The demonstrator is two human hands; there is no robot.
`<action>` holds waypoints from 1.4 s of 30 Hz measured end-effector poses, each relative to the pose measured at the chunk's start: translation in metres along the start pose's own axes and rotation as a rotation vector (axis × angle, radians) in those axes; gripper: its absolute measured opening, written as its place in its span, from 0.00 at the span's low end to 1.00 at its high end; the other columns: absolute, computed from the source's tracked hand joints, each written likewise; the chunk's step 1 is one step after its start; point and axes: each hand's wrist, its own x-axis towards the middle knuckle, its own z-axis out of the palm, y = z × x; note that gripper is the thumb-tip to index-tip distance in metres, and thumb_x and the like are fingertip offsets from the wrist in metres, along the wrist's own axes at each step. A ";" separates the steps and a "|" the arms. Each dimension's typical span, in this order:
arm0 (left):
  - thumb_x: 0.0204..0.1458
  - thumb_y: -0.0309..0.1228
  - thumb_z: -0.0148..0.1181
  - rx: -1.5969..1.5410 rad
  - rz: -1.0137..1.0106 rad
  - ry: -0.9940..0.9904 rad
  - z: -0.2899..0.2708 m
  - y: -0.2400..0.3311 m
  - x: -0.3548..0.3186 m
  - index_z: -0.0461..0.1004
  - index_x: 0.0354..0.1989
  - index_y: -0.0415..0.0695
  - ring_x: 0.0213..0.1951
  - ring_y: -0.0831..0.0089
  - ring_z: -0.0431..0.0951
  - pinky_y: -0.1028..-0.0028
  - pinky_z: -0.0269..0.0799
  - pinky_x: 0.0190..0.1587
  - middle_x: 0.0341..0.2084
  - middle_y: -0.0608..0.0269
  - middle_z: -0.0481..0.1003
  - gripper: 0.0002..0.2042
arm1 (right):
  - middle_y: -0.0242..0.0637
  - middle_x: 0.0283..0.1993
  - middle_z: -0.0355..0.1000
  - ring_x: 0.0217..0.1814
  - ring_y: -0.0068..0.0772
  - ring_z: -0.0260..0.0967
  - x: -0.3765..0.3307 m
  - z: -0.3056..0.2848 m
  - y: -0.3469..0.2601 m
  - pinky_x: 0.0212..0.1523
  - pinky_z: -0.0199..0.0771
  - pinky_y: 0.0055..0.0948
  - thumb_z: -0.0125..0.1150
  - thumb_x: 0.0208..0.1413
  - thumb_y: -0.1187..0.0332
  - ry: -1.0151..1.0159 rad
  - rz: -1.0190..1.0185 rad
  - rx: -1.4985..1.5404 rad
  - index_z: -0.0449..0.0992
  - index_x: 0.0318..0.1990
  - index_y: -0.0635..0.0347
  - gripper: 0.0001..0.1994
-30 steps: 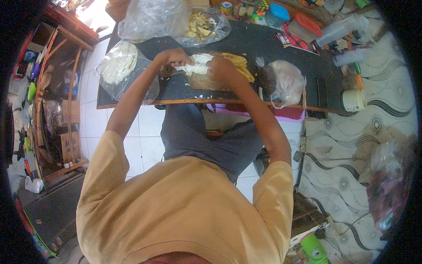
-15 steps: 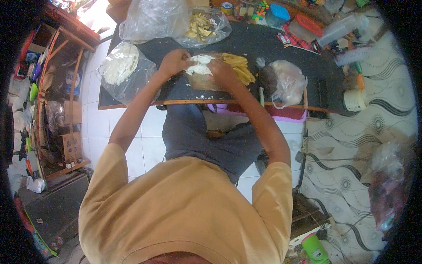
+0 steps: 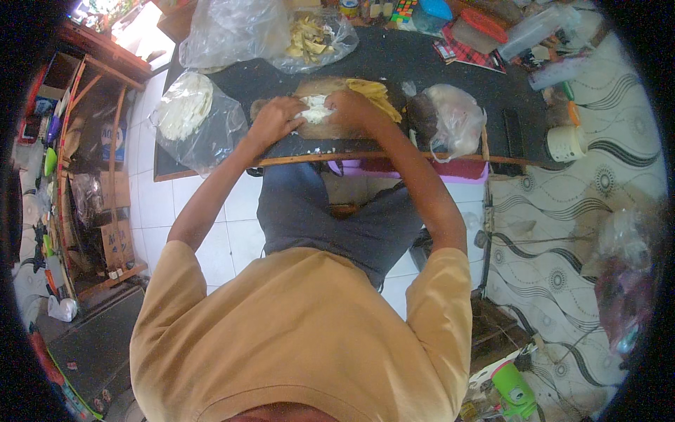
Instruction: The person peels a banana, places it on a flat white sheet, adds a dark granular filling, and folds the sheet to enclose the ingredients. The person handles plastic bags, a knife, and the food items on a cluttered table.
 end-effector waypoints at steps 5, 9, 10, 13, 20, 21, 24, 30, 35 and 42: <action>0.47 0.35 0.65 -0.052 0.012 -0.043 -0.008 -0.011 0.020 0.80 0.42 0.43 0.45 0.54 0.78 0.60 0.71 0.50 0.43 0.54 0.79 0.14 | 0.44 0.38 0.77 0.41 0.36 0.75 0.019 -0.005 0.020 0.44 0.73 0.34 0.74 0.43 0.60 -0.185 0.041 0.004 0.78 0.41 0.66 0.22; 0.46 0.34 0.66 -0.174 -0.139 -0.197 -0.010 -0.026 0.031 0.81 0.41 0.43 0.43 0.50 0.78 0.61 0.72 0.48 0.42 0.53 0.80 0.14 | 0.42 0.38 0.76 0.40 0.34 0.74 0.022 -0.009 0.015 0.44 0.74 0.32 0.75 0.44 0.58 -0.205 0.095 0.072 0.76 0.44 0.65 0.24; 0.46 0.34 0.66 -0.190 -0.143 -0.221 -0.013 -0.026 0.035 0.81 0.41 0.43 0.43 0.51 0.79 0.62 0.72 0.47 0.41 0.52 0.80 0.14 | 0.42 0.38 0.76 0.40 0.34 0.74 0.021 -0.010 0.016 0.44 0.74 0.32 0.74 0.44 0.58 -0.185 0.100 0.082 0.76 0.45 0.65 0.24; 0.44 0.33 0.68 -0.266 -0.149 -0.273 -0.018 -0.029 0.045 0.82 0.40 0.42 0.40 0.54 0.80 0.64 0.73 0.45 0.38 0.51 0.81 0.14 | 0.42 0.38 0.76 0.40 0.35 0.74 0.016 -0.012 0.014 0.44 0.74 0.32 0.74 0.46 0.59 -0.118 0.068 0.086 0.75 0.47 0.65 0.24; 0.42 0.34 0.72 -0.524 -0.227 -0.389 -0.018 -0.047 0.063 0.82 0.40 0.38 0.37 0.69 0.80 0.71 0.72 0.45 0.36 0.56 0.82 0.17 | 0.42 0.39 0.77 0.39 0.31 0.74 0.021 -0.019 0.013 0.37 0.76 0.30 0.70 0.50 0.65 -0.147 0.065 0.148 0.75 0.46 0.65 0.19; 0.42 0.34 0.73 -0.555 -0.251 -0.408 -0.020 -0.047 0.065 0.82 0.40 0.37 0.37 0.70 0.80 0.73 0.72 0.45 0.36 0.56 0.82 0.18 | 0.42 0.40 0.77 0.39 0.30 0.74 0.023 -0.020 0.012 0.35 0.76 0.30 0.69 0.50 0.66 -0.175 0.115 0.185 0.76 0.46 0.65 0.18; 0.43 0.35 0.73 -0.578 -0.288 -0.410 -0.020 -0.050 0.067 0.82 0.40 0.37 0.38 0.69 0.80 0.72 0.72 0.46 0.36 0.56 0.82 0.18 | 0.41 0.40 0.77 0.37 0.29 0.74 0.028 -0.020 0.019 0.30 0.76 0.28 0.69 0.51 0.66 -0.198 0.207 0.311 0.77 0.45 0.65 0.16; 0.43 0.37 0.73 -0.473 -0.279 -0.332 -0.021 -0.044 0.062 0.81 0.43 0.38 0.42 0.67 0.79 0.71 0.72 0.48 0.40 0.54 0.81 0.20 | 0.41 0.37 0.79 0.34 0.29 0.74 0.035 -0.020 0.025 0.32 0.76 0.30 0.68 0.51 0.67 -0.232 0.320 0.343 0.79 0.43 0.65 0.14; 0.43 0.39 0.72 -0.418 -0.258 -0.372 -0.021 -0.045 0.065 0.81 0.45 0.40 0.43 0.65 0.79 0.71 0.71 0.50 0.42 0.54 0.81 0.22 | 0.41 0.35 0.79 0.34 0.27 0.74 0.040 -0.019 0.037 0.36 0.75 0.31 0.66 0.53 0.67 -0.120 0.055 0.179 0.79 0.42 0.64 0.12; 0.42 0.38 0.73 -0.583 -0.295 -0.325 0.001 -0.075 0.070 0.82 0.43 0.41 0.42 0.66 0.79 0.71 0.70 0.48 0.39 0.56 0.81 0.20 | 0.40 0.39 0.77 0.44 0.41 0.74 0.036 -0.016 0.012 0.49 0.73 0.39 0.65 0.51 0.63 0.044 -0.018 -0.036 0.78 0.42 0.61 0.14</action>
